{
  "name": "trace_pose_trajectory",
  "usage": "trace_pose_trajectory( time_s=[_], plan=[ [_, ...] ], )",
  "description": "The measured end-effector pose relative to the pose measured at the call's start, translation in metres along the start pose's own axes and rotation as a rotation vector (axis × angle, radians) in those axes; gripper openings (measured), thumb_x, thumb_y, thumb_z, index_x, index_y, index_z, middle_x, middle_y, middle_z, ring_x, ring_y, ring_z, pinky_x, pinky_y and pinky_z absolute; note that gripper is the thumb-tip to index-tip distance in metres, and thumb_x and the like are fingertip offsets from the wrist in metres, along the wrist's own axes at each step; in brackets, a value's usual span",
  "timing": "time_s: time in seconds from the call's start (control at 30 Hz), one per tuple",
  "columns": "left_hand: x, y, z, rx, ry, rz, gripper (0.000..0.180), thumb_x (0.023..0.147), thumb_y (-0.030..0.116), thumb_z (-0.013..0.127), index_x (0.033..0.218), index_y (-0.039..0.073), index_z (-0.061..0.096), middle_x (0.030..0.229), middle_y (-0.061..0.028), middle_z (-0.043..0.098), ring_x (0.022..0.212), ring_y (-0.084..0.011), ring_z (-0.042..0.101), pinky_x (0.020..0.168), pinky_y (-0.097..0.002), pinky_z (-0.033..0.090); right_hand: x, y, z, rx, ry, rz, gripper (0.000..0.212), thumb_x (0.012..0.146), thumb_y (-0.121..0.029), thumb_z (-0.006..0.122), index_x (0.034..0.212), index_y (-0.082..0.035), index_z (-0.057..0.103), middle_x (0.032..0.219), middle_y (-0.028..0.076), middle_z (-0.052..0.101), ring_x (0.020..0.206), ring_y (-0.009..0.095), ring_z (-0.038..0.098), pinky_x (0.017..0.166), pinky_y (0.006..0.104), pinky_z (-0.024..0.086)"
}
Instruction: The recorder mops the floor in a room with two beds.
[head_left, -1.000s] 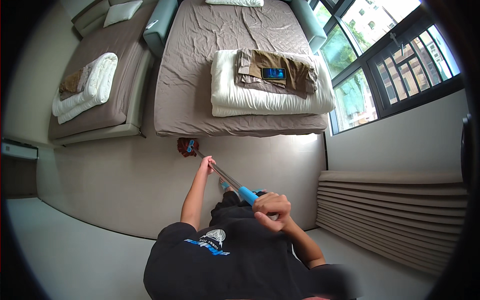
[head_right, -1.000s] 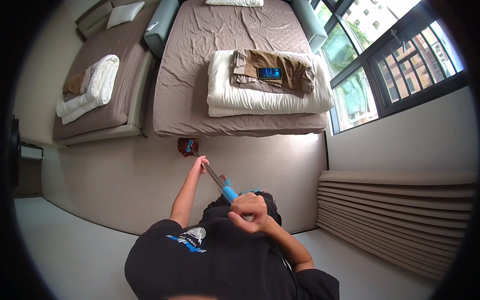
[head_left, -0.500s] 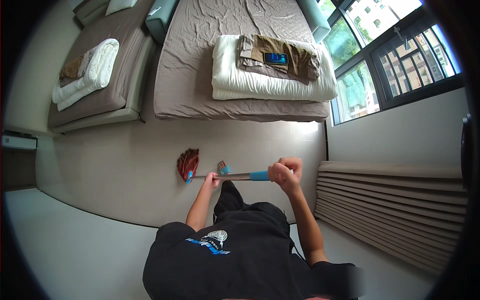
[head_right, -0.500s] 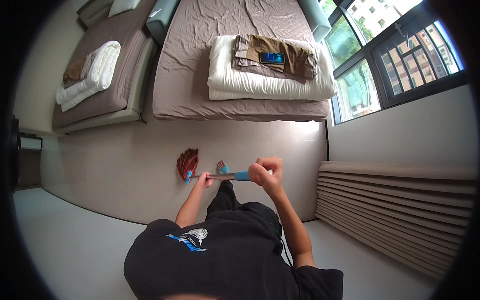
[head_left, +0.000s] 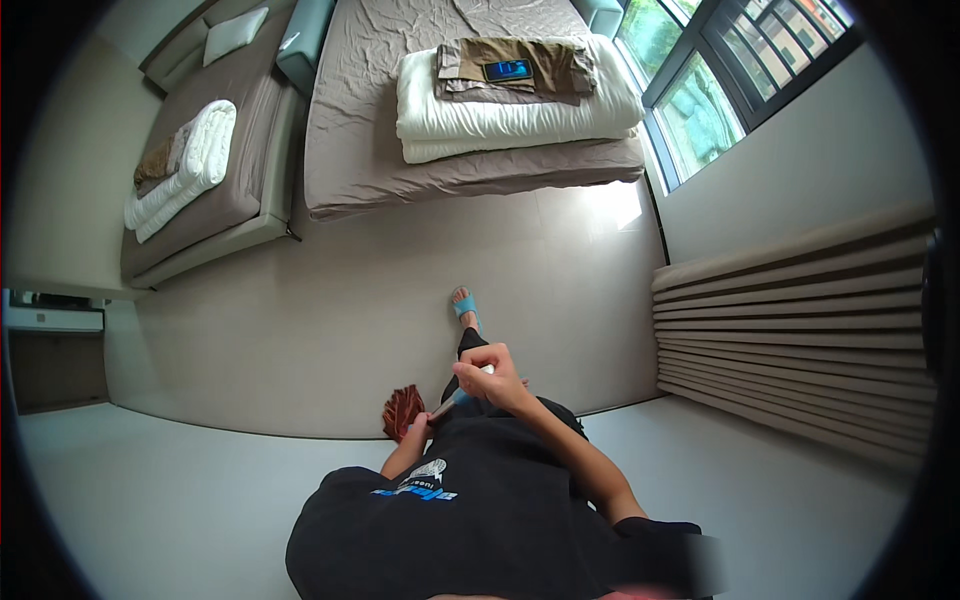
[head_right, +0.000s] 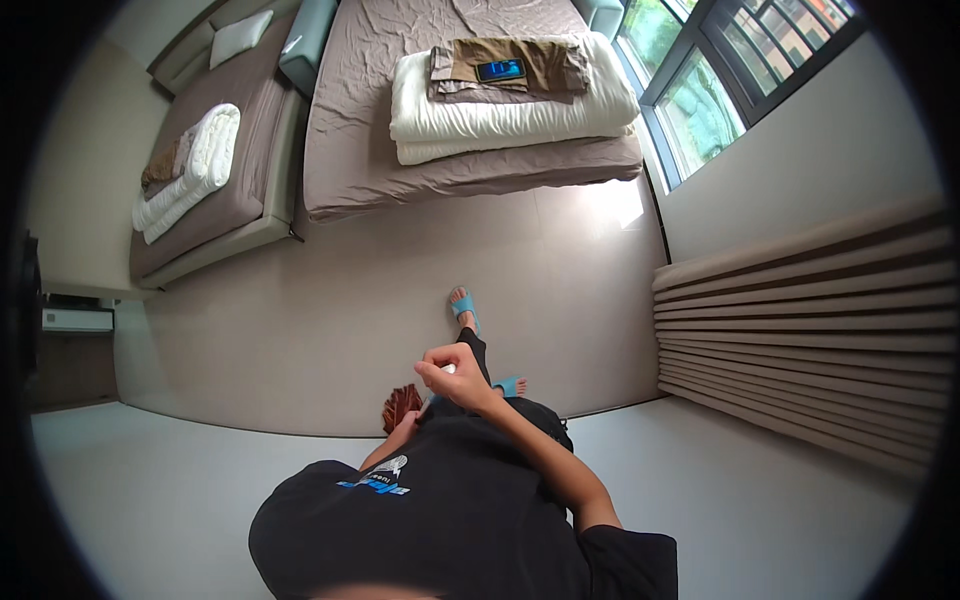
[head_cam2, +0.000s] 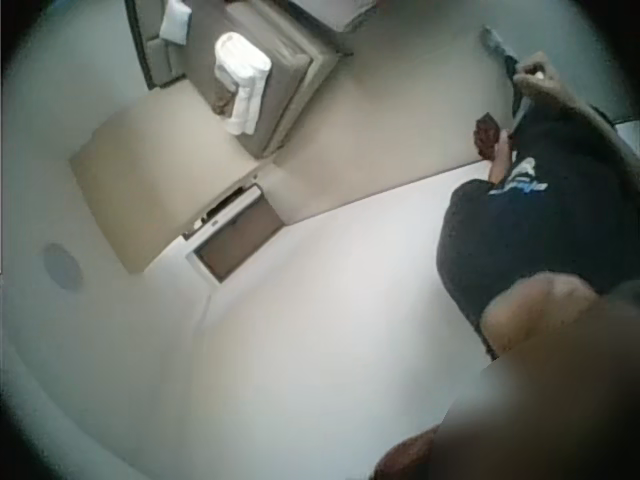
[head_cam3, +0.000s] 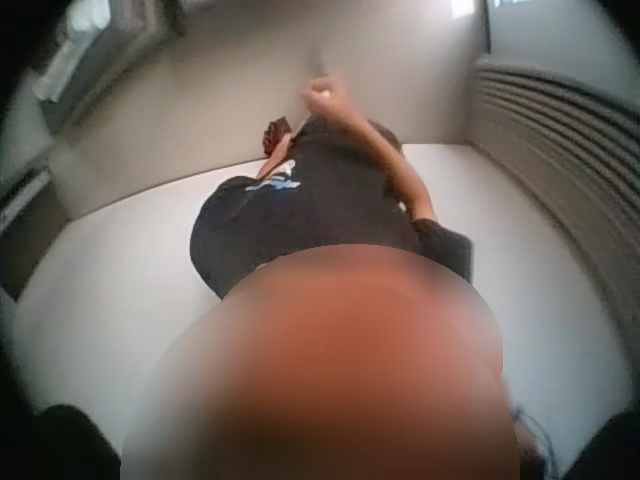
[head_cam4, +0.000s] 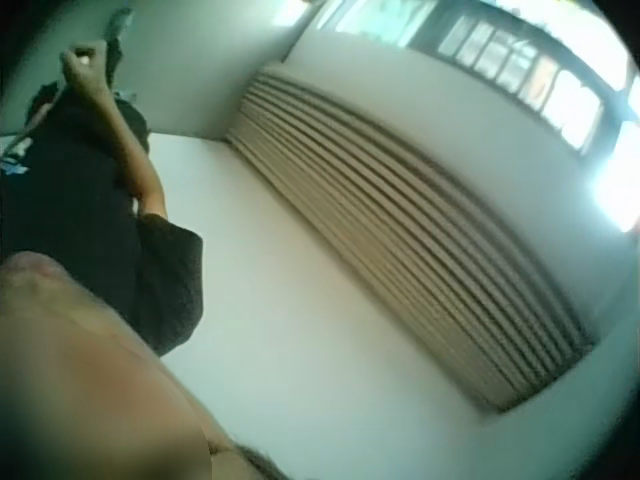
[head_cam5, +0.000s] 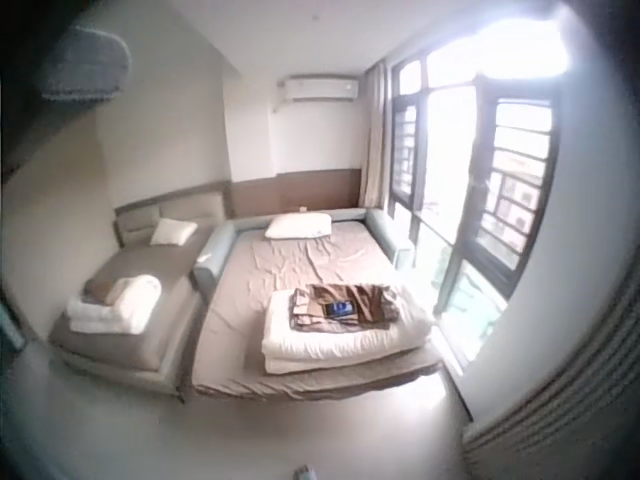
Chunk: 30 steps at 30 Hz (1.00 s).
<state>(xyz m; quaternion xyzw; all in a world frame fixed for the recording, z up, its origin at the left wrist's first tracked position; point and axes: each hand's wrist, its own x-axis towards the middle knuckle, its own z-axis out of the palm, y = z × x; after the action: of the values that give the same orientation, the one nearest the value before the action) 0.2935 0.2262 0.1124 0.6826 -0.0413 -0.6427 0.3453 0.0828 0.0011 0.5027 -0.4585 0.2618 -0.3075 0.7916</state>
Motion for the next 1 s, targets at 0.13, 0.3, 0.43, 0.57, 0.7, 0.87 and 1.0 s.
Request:
trace_pose_trajectory(
  time_s=[0.13, 0.3, 0.43, 0.57, 0.7, 0.87, 1.0],
  plan=[
    [-0.013, -0.001, -0.01, 0.266, -0.021, 0.093, 0.006, 0.073, 0.009, 0.049, 0.067, 0.01, 0.048, 0.068, -0.0072, 0.052, 0.063, -0.0221, 0.049, 0.063, -0.0347, 0.046, -0.031, -0.013, -0.014, 0.014, 0.079, -0.03, 0.029, 0.088, -0.013, 0.061, 0.062, -0.001, 0.055, 0.053, -0.003, 0.05, 0.047, 0.003, 0.042, 0.043, 0.0218, 0.03],
    [0.0, 0.027, 0.019, 0.616, -0.059, 0.191, 0.006, 0.072, 0.013, 0.05, 0.067, 0.01, 0.051, 0.07, -0.0091, 0.054, 0.067, -0.0243, 0.052, 0.065, -0.038, 0.047, -0.069, -0.03, -0.028, -0.2, 0.24, -0.257, 0.027, 0.086, -0.008, 0.061, 0.061, 0.0, 0.053, 0.052, 0.001, 0.049, 0.045, 0.006, 0.041, 0.042, 0.0226, 0.03],
    [0.012, 0.045, 0.032, 0.818, -0.085, 0.244, 0.008, 0.072, 0.015, 0.05, 0.067, 0.009, 0.053, 0.071, -0.0103, 0.055, 0.07, -0.0255, 0.054, 0.066, -0.04, 0.047, -0.092, -0.05, -0.044, -0.238, 0.368, -0.351, 0.02, 0.08, -0.007, 0.064, 0.065, 0.003, 0.055, 0.054, 0.002, 0.052, 0.049, 0.008, 0.048, 0.048, 0.0241, 0.035],
    [0.057, 0.125, 0.106, 0.557, -0.072, -0.053, 0.008, 0.072, 0.015, 0.05, 0.066, 0.01, 0.049, 0.069, -0.0086, 0.05, 0.062, -0.0245, 0.051, 0.059, -0.0356, 0.045, -0.11, -0.056, -0.072, -0.266, 0.65, -0.444, 0.021, 0.076, -0.006, 0.065, 0.061, 0.003, 0.053, 0.055, 0.004, 0.055, 0.049, 0.01, 0.05, 0.05, 0.0243, 0.04],
    [0.108, 0.197, 0.233, 0.3, -0.055, -0.372, 0.011, 0.073, 0.015, 0.049, 0.064, 0.011, 0.045, 0.066, -0.0069, 0.045, 0.055, -0.0235, 0.047, 0.051, -0.0312, 0.042, -0.11, -0.071, -0.101, -0.288, 0.862, -0.629, 0.021, 0.079, -0.003, 0.055, 0.059, 0.002, 0.05, 0.048, 0.003, 0.045, 0.044, 0.011, 0.04, 0.045, 0.0305, 0.037],
    [0.214, 0.236, 0.319, 0.348, -0.459, -0.401, 0.052, 0.091, 0.049, 0.039, 0.109, 0.002, 0.055, 0.086, -0.0175, 0.063, 0.071, -0.028, 0.064, 0.066, -0.0419, 0.055, -0.095, -0.119, -0.11, -0.206, 1.049, -0.883, 0.026, 0.082, -0.002, 0.046, 0.057, -0.003, 0.038, 0.046, 0.002, 0.035, 0.043, 0.011, 0.031, 0.044, 0.0293, 0.03],
    [0.151, 0.311, 0.414, 1.184, -0.475, 0.132, 0.065, 0.088, 0.053, 0.045, 0.128, 0.002, 0.051, 0.107, -0.0235, 0.063, 0.09, -0.0354, 0.066, 0.079, -0.046, 0.054, -0.102, -0.123, -0.133, -0.244, 1.241, -0.986, 0.031, 0.084, -0.003, 0.045, 0.057, -0.008, 0.03, 0.047, -0.001, 0.029, 0.043, 0.01, 0.025, 0.044, 0.0292, 0.024]
  ],
)
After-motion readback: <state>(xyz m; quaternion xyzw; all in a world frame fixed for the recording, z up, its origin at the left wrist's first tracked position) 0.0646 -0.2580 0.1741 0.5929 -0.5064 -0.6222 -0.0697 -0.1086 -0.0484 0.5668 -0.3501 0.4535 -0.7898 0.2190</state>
